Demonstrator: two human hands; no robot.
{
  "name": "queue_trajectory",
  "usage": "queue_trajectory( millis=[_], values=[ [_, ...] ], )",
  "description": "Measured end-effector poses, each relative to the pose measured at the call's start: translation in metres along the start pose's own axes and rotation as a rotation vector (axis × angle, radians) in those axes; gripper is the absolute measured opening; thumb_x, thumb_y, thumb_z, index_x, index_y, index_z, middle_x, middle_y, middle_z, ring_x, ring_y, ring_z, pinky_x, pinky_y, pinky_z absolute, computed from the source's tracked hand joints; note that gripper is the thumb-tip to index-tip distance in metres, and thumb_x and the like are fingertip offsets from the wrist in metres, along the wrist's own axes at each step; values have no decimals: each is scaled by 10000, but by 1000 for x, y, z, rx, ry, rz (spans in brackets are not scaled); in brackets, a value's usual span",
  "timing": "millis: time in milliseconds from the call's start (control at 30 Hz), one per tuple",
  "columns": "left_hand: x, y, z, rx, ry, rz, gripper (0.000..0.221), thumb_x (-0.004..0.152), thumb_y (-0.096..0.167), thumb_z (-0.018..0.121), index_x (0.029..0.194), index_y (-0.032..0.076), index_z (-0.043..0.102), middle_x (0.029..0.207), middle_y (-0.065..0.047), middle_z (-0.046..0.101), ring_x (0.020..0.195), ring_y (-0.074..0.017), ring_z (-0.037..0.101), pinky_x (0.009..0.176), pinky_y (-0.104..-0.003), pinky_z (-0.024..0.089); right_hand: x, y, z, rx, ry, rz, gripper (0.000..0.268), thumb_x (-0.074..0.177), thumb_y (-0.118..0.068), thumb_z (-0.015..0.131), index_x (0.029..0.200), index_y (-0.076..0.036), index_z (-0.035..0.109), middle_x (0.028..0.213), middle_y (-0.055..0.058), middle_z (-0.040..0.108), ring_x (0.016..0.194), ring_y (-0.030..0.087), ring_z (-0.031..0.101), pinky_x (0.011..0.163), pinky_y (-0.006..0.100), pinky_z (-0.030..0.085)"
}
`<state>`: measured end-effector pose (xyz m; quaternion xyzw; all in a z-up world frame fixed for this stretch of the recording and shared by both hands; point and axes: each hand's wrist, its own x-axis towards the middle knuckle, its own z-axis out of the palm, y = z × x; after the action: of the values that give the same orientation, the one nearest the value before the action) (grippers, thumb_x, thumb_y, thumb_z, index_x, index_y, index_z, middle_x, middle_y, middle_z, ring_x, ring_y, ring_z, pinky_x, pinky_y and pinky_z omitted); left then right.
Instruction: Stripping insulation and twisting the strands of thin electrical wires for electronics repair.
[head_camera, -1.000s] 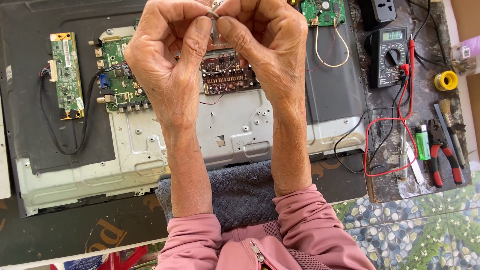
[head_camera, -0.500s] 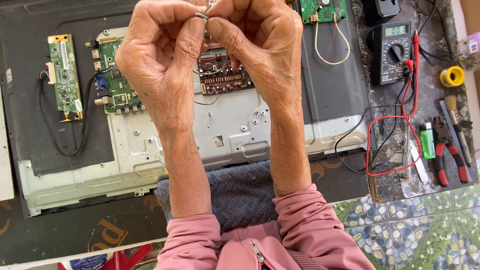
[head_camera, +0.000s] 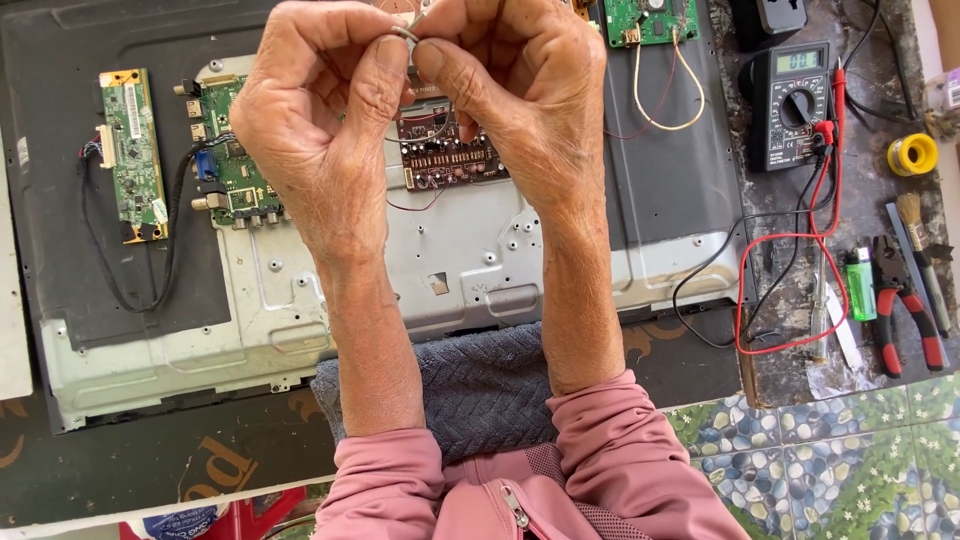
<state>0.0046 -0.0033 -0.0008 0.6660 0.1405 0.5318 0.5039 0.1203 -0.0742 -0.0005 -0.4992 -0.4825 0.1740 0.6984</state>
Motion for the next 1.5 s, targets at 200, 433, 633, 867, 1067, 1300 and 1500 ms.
queue_trajectory(
  millis=[200, 433, 633, 867, 1067, 1300, 1500],
  values=[
    [0, -3, -1, 28, 3, 5, 55, 1065, 113, 655, 1061, 61, 639, 1009, -38, 648, 862, -123, 616, 766, -282, 615, 0, -1, -1, -32, -7, 9, 102, 1030, -109, 694, 1044, -12, 667, 902, 51, 672, 576, 95, 546, 521, 209, 490],
    [1, -4, -1, 25, 26, 21, 53, 1053, 113, 635, 1039, 62, 629, 895, -50, 605, 770, -137, 578, 726, -294, 608, 0, 1, -1, -64, -36, -4, 142, 1050, -141, 663, 1095, -6, 670, 955, 70, 700, 604, 113, 568, 552, 215, 495],
    [1, -4, 0, 3, 24, -8, 47, 1046, 123, 634, 1037, 77, 635, 910, -35, 642, 799, -118, 634, 749, -283, 654, 0, 2, 0, -24, -21, 14, 137, 1031, -121, 685, 1075, 7, 666, 966, 75, 686, 640, 111, 564, 545, 220, 527],
    [2, -1, 1, 21, 4, -16, 23, 1054, 78, 640, 1058, 56, 639, 970, -32, 623, 830, -110, 617, 744, -253, 614, -1, 2, 1, 25, 20, 33, 193, 1007, -30, 690, 1161, -34, 574, 934, 97, 620, 608, 150, 589, 551, 243, 530],
    [1, -3, 2, -13, 10, -27, 30, 1056, 87, 634, 1057, 58, 641, 1025, -37, 659, 849, -114, 630, 739, -253, 614, -1, 2, 0, 12, -6, 18, 187, 1048, -114, 680, 1191, -26, 599, 1001, 90, 631, 631, 141, 596, 574, 239, 561],
    [2, -2, 0, 38, -5, -16, 20, 1043, 52, 645, 1039, 39, 660, 1010, -56, 668, 814, -123, 622, 742, -252, 580, 2, -7, 4, 49, -44, -6, 84, 1044, -70, 650, 1096, -37, 593, 954, 43, 575, 700, 93, 528, 577, 210, 529],
    [2, -2, 4, 55, 23, -31, 33, 1033, 63, 625, 1007, 55, 643, 974, -42, 655, 793, -108, 604, 720, -242, 553, 2, -10, 6, 38, -23, 24, 134, 1030, -122, 697, 1080, -53, 593, 868, 28, 546, 718, 64, 530, 565, 200, 532]
  ],
)
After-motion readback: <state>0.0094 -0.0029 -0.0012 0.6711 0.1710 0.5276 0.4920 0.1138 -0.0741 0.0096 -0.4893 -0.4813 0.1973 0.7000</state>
